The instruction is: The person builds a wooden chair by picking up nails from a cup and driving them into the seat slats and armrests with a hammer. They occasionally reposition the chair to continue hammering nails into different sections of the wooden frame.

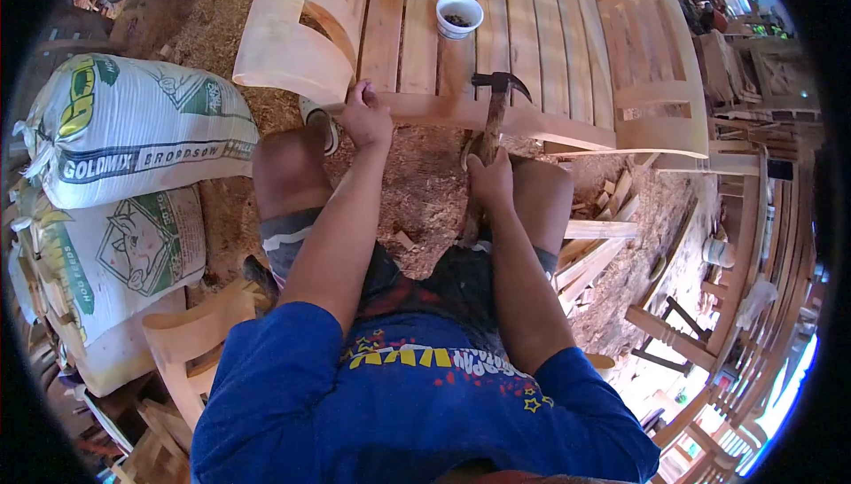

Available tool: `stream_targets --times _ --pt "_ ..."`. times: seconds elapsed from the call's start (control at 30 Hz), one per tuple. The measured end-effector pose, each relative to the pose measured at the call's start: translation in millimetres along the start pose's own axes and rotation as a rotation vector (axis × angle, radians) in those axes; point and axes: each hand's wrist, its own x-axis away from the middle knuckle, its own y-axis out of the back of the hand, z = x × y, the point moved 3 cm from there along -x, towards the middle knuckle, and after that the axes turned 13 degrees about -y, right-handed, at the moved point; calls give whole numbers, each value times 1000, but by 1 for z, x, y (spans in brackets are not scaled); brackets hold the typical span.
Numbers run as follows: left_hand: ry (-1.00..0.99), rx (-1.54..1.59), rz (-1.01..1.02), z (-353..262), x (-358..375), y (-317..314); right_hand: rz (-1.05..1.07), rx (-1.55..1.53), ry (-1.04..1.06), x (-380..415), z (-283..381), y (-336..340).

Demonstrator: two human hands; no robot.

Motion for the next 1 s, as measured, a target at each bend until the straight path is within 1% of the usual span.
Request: stream_targets --times 0.03,0.1,0.13,0.23,0.27,0.33,0.37,0.4,0.47,0.53,0.57,0.67,0.77,0.87,0.97,1.0 --pt "17 -91 21 3 -2 -5 46 -39 -24 4 9 6" --pt "-90 -129 -57 13 -1 -14 139 -119 -81 16 27 24" --pt "-141 -149 -96 18 0 -18 171 -124 -77 21 34 34" --pt "55 -207 -108 18 -6 -25 247 -160 -43 33 45 52" --pt "20 -233 -144 17 -6 -26 252 -188 -10 37 47 52" --pt "-49 -281 -216 23 -7 -28 356 -269 6 42 66 58" --pt "-70 -293 -218 27 -7 -29 456 -324 -12 45 79 62" --pt "-45 -320 -214 25 -5 -30 557 -381 -33 47 85 63" --pt "-1 -373 -208 19 -5 -29 578 -289 1 44 83 57" --pt "-66 -358 -229 17 -6 -28 593 -207 35 52 92 56" --pt "-96 -349 -242 16 -7 -28 399 -49 303 58 98 59" --pt "-16 -382 -224 6 -4 -25 500 -165 320 72 96 57" --pt "-171 -365 -270 24 -3 -30 543 -163 351 71 111 55" --pt "-240 -473 -220 20 -6 -28 545 -71 310 71 121 50" --pt "-19 -511 -53 14 -8 -22 469 -155 453 77 139 54" --pt "-31 -503 -50 20 -5 -22 491 -144 437 80 145 55"
